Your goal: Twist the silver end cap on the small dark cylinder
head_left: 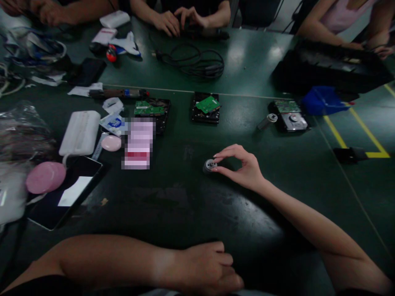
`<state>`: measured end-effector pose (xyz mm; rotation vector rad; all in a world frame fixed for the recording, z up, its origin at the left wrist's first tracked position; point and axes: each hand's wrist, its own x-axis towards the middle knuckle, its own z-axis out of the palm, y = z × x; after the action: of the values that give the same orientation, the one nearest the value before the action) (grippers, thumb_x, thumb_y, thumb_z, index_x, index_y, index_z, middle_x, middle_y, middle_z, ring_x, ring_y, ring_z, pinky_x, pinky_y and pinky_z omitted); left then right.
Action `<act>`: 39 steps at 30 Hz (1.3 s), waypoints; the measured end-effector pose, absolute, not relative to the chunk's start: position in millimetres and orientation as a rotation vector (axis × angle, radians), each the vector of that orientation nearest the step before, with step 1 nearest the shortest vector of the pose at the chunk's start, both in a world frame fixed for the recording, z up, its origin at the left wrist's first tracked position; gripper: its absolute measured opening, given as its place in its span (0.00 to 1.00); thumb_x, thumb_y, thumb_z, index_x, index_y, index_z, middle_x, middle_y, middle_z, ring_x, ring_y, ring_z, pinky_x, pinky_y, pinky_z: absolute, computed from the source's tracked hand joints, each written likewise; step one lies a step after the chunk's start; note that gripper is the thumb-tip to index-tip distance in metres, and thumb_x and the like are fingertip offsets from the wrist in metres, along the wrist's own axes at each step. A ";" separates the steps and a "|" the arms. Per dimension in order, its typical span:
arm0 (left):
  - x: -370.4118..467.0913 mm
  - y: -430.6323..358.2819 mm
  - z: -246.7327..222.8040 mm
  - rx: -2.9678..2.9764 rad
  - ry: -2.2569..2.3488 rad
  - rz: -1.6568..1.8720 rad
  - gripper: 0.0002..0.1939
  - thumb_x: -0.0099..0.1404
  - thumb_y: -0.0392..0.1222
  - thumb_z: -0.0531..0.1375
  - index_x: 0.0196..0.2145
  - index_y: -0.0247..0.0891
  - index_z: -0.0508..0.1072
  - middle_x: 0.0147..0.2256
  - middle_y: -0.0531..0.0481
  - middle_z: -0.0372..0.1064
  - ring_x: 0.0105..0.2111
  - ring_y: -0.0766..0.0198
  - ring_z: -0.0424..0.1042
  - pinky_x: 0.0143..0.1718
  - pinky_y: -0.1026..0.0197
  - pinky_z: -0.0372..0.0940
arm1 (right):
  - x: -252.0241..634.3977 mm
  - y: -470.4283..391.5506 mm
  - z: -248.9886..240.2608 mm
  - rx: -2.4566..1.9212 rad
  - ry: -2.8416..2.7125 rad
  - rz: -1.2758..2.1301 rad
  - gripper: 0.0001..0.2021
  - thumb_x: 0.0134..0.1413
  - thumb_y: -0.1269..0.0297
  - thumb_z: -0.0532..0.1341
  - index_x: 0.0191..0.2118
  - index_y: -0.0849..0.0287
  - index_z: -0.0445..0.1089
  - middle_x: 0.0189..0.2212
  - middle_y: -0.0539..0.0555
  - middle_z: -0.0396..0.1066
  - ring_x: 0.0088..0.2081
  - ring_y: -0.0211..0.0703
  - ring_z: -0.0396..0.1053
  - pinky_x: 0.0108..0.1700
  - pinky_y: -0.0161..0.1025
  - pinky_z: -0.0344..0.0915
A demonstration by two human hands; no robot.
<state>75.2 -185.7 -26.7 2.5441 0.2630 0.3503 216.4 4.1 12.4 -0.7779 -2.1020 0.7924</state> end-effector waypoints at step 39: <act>73.8 -181.9 -23.0 2.548 0.242 0.312 0.09 0.66 0.35 0.60 0.43 0.34 0.65 0.29 0.56 0.67 0.33 0.63 0.62 0.33 0.58 0.57 | 238.6 40.6 0.3 -0.886 -2.016 0.782 0.06 0.53 0.65 0.68 0.39 0.52 0.77 0.37 0.51 0.79 0.44 0.46 0.74 0.48 0.46 0.70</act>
<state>73.8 -181.9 -23.0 2.5477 0.2417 0.3116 238.6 40.6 0.3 -0.8857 -2.0160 0.7817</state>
